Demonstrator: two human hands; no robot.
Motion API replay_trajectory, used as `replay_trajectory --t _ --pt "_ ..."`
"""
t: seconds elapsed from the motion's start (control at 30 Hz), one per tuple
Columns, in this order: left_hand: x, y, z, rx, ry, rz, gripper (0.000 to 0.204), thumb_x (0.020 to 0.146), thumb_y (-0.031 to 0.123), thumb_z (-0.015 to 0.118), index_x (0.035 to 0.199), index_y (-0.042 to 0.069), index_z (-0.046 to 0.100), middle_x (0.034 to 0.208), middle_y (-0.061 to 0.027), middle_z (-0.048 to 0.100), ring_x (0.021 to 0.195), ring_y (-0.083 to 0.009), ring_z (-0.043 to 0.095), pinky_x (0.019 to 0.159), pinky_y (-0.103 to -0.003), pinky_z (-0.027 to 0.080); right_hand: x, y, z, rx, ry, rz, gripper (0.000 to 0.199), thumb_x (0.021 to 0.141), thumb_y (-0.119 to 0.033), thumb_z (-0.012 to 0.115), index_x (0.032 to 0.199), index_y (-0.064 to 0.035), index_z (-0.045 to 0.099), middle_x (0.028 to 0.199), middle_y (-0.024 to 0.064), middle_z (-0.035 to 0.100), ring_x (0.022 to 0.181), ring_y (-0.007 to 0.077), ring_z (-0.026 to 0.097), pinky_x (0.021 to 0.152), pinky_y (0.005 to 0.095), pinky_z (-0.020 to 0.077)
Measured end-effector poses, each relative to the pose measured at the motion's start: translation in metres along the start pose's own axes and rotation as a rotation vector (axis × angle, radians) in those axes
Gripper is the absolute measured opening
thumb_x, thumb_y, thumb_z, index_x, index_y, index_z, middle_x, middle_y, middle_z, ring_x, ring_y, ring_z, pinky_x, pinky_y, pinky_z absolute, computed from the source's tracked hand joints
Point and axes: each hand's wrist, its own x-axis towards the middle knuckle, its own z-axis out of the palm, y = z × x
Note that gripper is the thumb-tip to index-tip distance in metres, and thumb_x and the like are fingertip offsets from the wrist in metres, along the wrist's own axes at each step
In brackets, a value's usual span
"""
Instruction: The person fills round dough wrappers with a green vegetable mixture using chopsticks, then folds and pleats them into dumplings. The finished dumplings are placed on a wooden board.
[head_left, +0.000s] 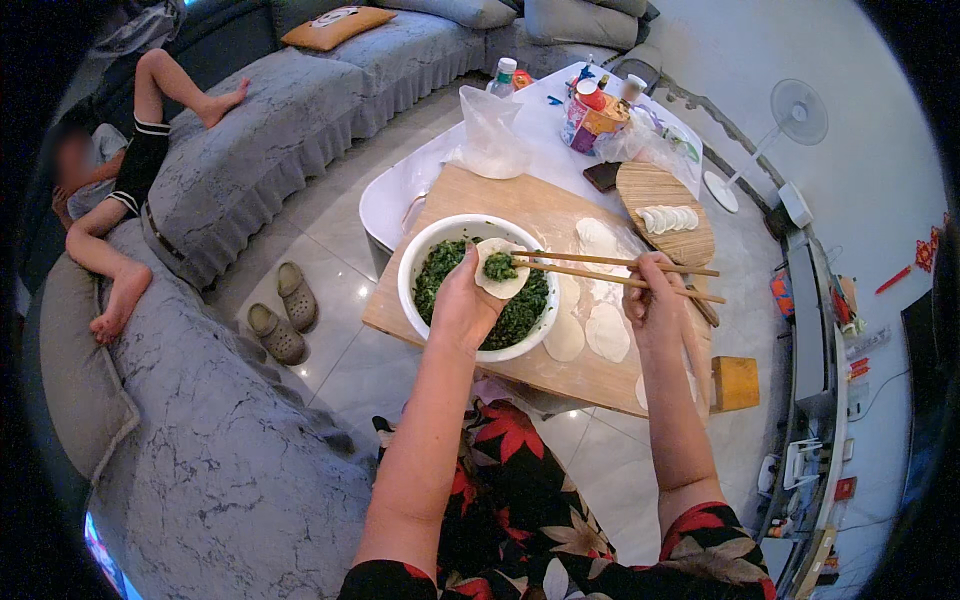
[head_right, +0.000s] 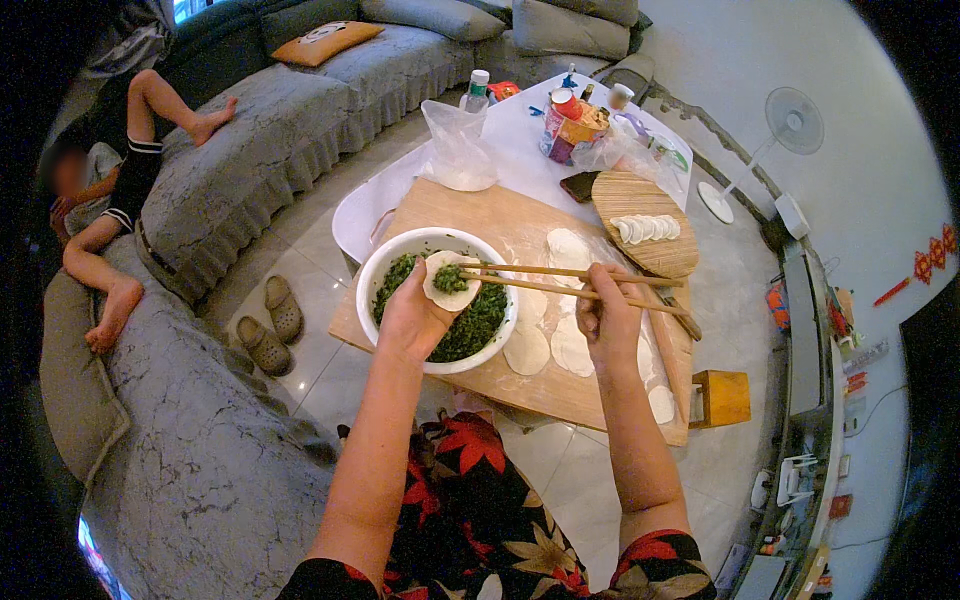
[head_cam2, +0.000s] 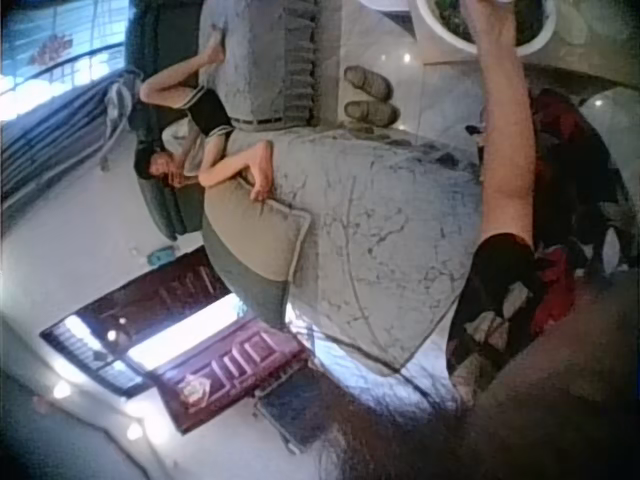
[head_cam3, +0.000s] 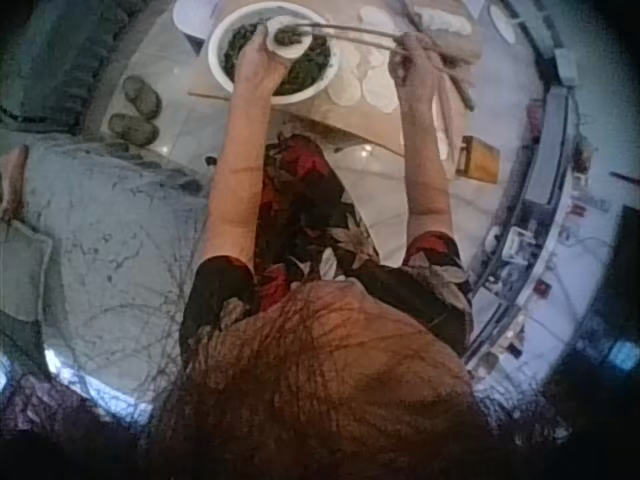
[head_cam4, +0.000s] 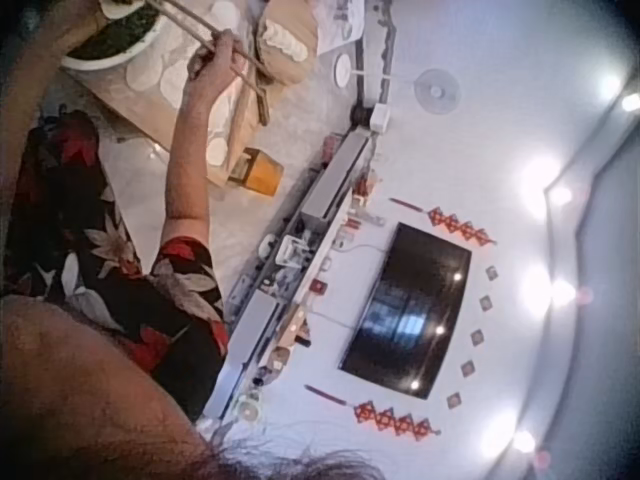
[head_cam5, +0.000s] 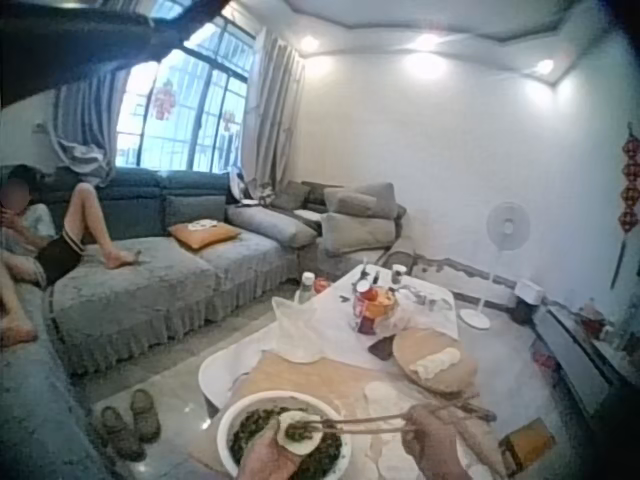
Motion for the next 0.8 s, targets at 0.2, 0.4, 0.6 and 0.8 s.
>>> replay_trajectory --t 0.2,0.4,0.6,0.8 --pt "0.0 0.0 0.0 -0.002 -0.006 0.014 0.036 0.1 0.026 0.036 0.123 0.0 0.044 0.123 -0.0156 0.053 0.115 -0.0294 0.053 0.099 -0.047 0.044 -0.01 -0.018 0.005 -0.25 0.031 -0.118 0.018 0.09 -0.02 0.057 0.078 -0.0079 0.052 0.052 -0.0015 0.046 0.037 0.0035 0.034 0.033 0.0179 0.0219" --pt "0.002 -0.002 -0.004 -0.028 -0.012 -0.001 0.034 0.1 0.024 0.037 0.122 -0.001 0.044 0.122 -0.0161 0.054 0.114 -0.0296 0.053 0.099 -0.047 0.045 -0.016 -0.017 0.011 -0.323 0.017 -0.166 0.018 0.09 -0.02 0.057 0.077 -0.007 0.054 0.054 -0.0008 0.049 0.039 0.0037 0.037 0.035 0.0184 0.0247" --pt "0.0 -0.002 -0.002 -0.016 0.005 0.004 0.035 0.1 0.023 0.035 0.123 -0.002 0.043 0.122 -0.0174 0.053 0.113 -0.0305 0.054 0.098 -0.047 0.046 -0.018 -0.012 0.019 -0.33 -0.014 -0.177 0.014 0.092 -0.015 0.055 0.08 -0.0079 0.051 0.054 -0.0018 0.047 0.037 0.0028 0.034 0.033 0.0168 0.0234" --pt "0.001 -0.001 -0.001 -0.043 0.017 0.015 0.035 0.101 0.023 0.032 0.123 -0.002 0.042 0.123 -0.018 0.052 0.113 -0.0317 0.054 0.097 -0.047 0.046 -0.019 -0.015 0.017 -0.311 -0.001 -0.209 0.016 0.092 -0.016 0.055 0.079 -0.0078 0.051 0.054 -0.0017 0.047 0.038 0.0027 0.035 0.033 0.0169 0.0238"
